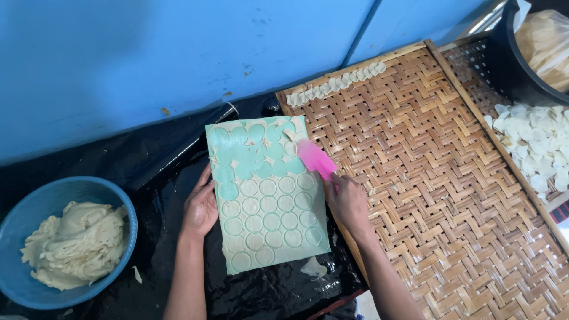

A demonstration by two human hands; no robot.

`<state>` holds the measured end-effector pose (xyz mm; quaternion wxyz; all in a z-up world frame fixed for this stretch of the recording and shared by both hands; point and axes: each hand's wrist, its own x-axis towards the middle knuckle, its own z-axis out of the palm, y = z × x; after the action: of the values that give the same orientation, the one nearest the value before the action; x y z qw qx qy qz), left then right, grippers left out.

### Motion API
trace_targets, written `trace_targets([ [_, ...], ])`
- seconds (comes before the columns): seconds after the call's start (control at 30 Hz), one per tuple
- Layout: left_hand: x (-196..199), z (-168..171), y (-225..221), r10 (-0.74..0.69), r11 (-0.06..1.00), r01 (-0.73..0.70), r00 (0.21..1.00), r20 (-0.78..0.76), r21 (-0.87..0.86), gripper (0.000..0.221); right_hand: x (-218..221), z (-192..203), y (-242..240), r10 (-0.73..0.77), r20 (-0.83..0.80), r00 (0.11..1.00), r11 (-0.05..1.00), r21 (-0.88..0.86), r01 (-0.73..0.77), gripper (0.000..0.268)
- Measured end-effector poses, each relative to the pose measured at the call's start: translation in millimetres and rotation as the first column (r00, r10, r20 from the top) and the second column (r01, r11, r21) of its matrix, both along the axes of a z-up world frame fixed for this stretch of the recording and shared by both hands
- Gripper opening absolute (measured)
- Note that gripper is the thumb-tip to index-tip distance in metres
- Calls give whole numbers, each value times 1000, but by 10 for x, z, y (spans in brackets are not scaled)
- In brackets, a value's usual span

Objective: Stamping circular pieces from a flat sheet of dough and arranging them on a woven drying tray.

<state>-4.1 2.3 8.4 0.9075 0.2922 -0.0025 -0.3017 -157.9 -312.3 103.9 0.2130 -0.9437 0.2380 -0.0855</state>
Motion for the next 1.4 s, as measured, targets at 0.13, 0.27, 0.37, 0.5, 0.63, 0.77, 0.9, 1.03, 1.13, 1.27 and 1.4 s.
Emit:
trace_targets([
  [0.13, -1, -21, -1, -1, 1000, 1, 1000, -15, 1, 62, 2, -230, -104, 37, 67, 997, 998, 52, -40, 31],
  [0.27, 5, -56, 12, 11, 1000, -11, 1000, 2, -20, 62, -18, -217, -177, -55, -2, 998, 974, 220, 55, 38],
  [0.37, 12, -41, 7, 17, 1000, -17, 1000, 3, -14, 62, -68, -153, -182, -62, -18, 998, 943, 326, 65, 39],
  [0.5, -1, 10, -2, 18, 1000, -18, 1000, -13, 3, 62, -139, -183, -202, -59, 2, 998, 864, 501, 50, 38],
  [0.63, -1, -40, 8, 19, 1000, -19, 1000, 1, -8, 61, -220, -348, -392, -91, 3, 996, 708, 703, 63, 38],
  [0.77, 15, -87, 8, 38, 999, -38, 999, -21, 13, 61, -210, -282, -686, -177, 26, 984, 695, 711, 106, 37],
  [0.9, 22, -104, 5, 44, 998, -43, 998, -34, 45, 60, -20, -91, -1107, -321, 63, 945, 770, 599, 221, 38],
  [1.03, 16, -100, -1, 47, 996, -44, 998, -40, 71, 60, 304, -133, -1801, -384, 144, 912, 826, 496, 270, 38],
  [1.13, 12, -94, -4, 52, 996, -49, 998, -37, 79, 60, 597, -338, -2395, -406, 215, 888, 864, 407, 296, 36],
  [1.27, 10, -78, -9, 55, 995, -53, 998, -32, 84, 60, 943, -508, -2913, -433, 260, 863, 898, 209, 388, 33],
  [1.4, 12, -87, -11, 68, 994, -64, 997, -42, 84, 59, 1185, -526, -3109, -472, 247, 846, 878, 222, 424, 31],
])
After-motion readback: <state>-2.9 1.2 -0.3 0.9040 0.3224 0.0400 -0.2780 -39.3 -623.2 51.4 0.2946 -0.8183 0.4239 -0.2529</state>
